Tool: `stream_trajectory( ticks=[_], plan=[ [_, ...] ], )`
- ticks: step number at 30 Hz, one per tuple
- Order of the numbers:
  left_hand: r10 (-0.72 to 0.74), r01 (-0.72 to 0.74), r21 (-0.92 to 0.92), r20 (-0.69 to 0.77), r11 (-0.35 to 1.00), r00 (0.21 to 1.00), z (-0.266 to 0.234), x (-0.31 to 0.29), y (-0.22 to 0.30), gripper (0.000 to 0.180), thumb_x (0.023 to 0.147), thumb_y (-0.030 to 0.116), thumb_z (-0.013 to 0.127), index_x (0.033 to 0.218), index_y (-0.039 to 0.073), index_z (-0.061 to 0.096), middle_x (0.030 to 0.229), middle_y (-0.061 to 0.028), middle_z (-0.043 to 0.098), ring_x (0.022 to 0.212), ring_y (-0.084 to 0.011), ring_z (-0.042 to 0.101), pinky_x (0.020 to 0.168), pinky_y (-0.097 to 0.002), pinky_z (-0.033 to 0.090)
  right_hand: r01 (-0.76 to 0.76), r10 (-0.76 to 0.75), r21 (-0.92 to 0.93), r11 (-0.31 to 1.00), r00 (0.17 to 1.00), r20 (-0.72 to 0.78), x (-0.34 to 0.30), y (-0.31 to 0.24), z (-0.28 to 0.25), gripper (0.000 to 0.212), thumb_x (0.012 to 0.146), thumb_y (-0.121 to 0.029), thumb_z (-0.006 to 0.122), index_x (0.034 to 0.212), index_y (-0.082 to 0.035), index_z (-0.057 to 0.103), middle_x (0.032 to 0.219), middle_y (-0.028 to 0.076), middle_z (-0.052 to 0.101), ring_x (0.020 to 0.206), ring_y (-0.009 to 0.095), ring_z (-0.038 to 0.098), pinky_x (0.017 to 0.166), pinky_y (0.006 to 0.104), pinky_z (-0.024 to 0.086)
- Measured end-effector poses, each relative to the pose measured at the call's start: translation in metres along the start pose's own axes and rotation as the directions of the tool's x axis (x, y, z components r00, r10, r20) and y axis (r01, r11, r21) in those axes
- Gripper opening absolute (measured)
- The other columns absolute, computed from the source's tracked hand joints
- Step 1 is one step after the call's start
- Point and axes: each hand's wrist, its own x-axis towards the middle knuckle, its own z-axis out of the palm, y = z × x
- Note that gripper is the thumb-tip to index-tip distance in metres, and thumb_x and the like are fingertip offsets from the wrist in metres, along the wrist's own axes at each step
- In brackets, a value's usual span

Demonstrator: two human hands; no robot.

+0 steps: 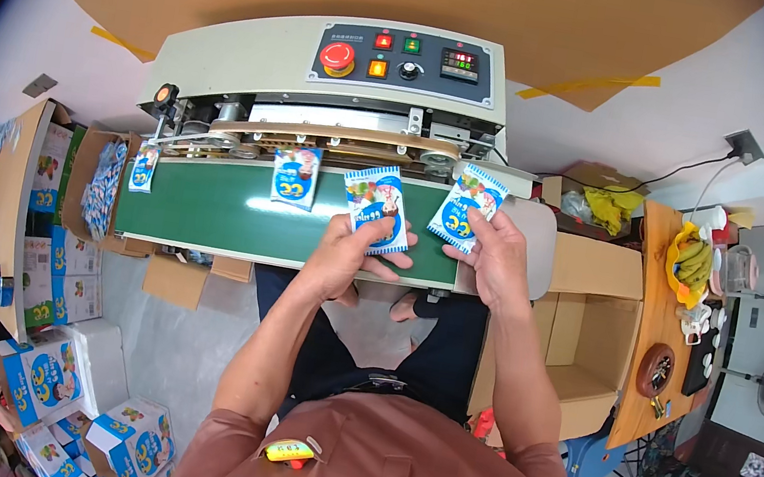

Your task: The person is taking small packets from a cardboard box and placing them onto a conveyor belt for sealing and processing.

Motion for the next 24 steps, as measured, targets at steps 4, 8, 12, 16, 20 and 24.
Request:
stream_trajectory(
  ticks=[4, 8, 12, 16, 20, 24],
  plan=[
    [-0.045, 0.045, 0.007, 0.046, 0.999, 0.998, -0.009, -0.001, 0.002, 0.036, 0.097, 0.028, 0.059, 0.114, -0.003, 0.063, 0.104, -0.0136, 0.071, 0.076, -0.0171, 0.071, 0.06, -0.0261, 0.06, -0.077, 0.082, -0.106, 0.991, 0.996, 0.041, 0.021, 0.004, 0.0, 0.029, 0.097, -0.021, 0.06, 0.117, 0.0, 0.06, 0.106, 0.009, 0.068, 0.091, 0.017, 0.069, 0.073, 0.0334, 0.061],
    [-0.091, 0.093, -0.017, 0.083, 0.996, 0.992, -0.011, -0.001, 0.002, 0.03, 0.094, 0.022, 0.063, 0.11, -0.003, 0.064, 0.101, -0.0134, 0.072, 0.072, -0.0155, 0.07, 0.059, -0.0257, 0.059, -0.124, 0.142, -0.194, 0.973, 0.987, 0.081, 0.033, 0.002, 0.015, 0.029, 0.098, -0.022, 0.06, 0.116, 0.001, 0.06, 0.108, 0.009, 0.067, 0.092, 0.017, 0.069, 0.075, 0.0343, 0.061],
    [-0.141, 0.128, 0.123, 0.1, 0.984, 0.985, -0.01, -0.002, 0.008, 0.026, 0.09, 0.016, 0.067, 0.107, -0.004, 0.065, 0.096, -0.0134, 0.072, 0.066, -0.0149, 0.069, 0.059, -0.0253, 0.059, -0.17, 0.196, -0.162, 0.972, 0.968, 0.16, 0.037, 0.006, 0.026, 0.031, 0.098, -0.023, 0.06, 0.118, 0.001, 0.059, 0.111, 0.01, 0.067, 0.094, 0.018, 0.068, 0.076, 0.0341, 0.06],
    [-0.159, 0.145, 0.104, 0.144, 0.984, 0.977, 0.005, 0.001, 0.006, 0.025, 0.09, 0.019, 0.068, 0.102, -0.003, 0.068, 0.089, -0.0138, 0.073, 0.058, -0.0143, 0.068, 0.051, -0.0251, 0.058, -0.16, 0.149, 0.027, 0.987, 0.961, 0.235, 0.001, 0.009, 0.02, 0.03, 0.096, -0.019, 0.063, 0.118, 0.002, 0.061, 0.109, 0.011, 0.066, 0.094, 0.018, 0.066, 0.078, 0.0321, 0.055],
    [-0.355, 0.319, 0.173, 0.264, 0.932, 0.897, 0.019, 0.006, 0.013, 0.026, 0.089, 0.021, 0.07, 0.104, 0.0, 0.07, 0.088, -0.0122, 0.073, 0.058, -0.0125, 0.068, 0.049, -0.0242, 0.056, -0.031, 0.089, -0.21, 0.977, 0.959, 0.27, -0.001, 0.017, 0.009, 0.029, 0.096, -0.017, 0.062, 0.118, 0.001, 0.061, 0.102, 0.009, 0.068, 0.087, 0.017, 0.067, 0.075, 0.0307, 0.056],
    [-0.354, 0.339, 0.105, 0.253, 0.935, 0.9, 0.009, 0.001, 0.003, 0.029, 0.091, 0.024, 0.069, 0.105, -0.001, 0.069, 0.088, -0.0128, 0.073, 0.059, -0.0135, 0.068, 0.05, -0.0242, 0.056, -0.041, 0.04, -0.117, 0.992, 0.999, -0.005, 0.002, -0.007, -0.001, 0.028, 0.097, -0.018, 0.06, 0.119, -0.001, 0.061, 0.099, 0.007, 0.07, 0.085, 0.015, 0.069, 0.066, 0.0298, 0.061]
  ],
)
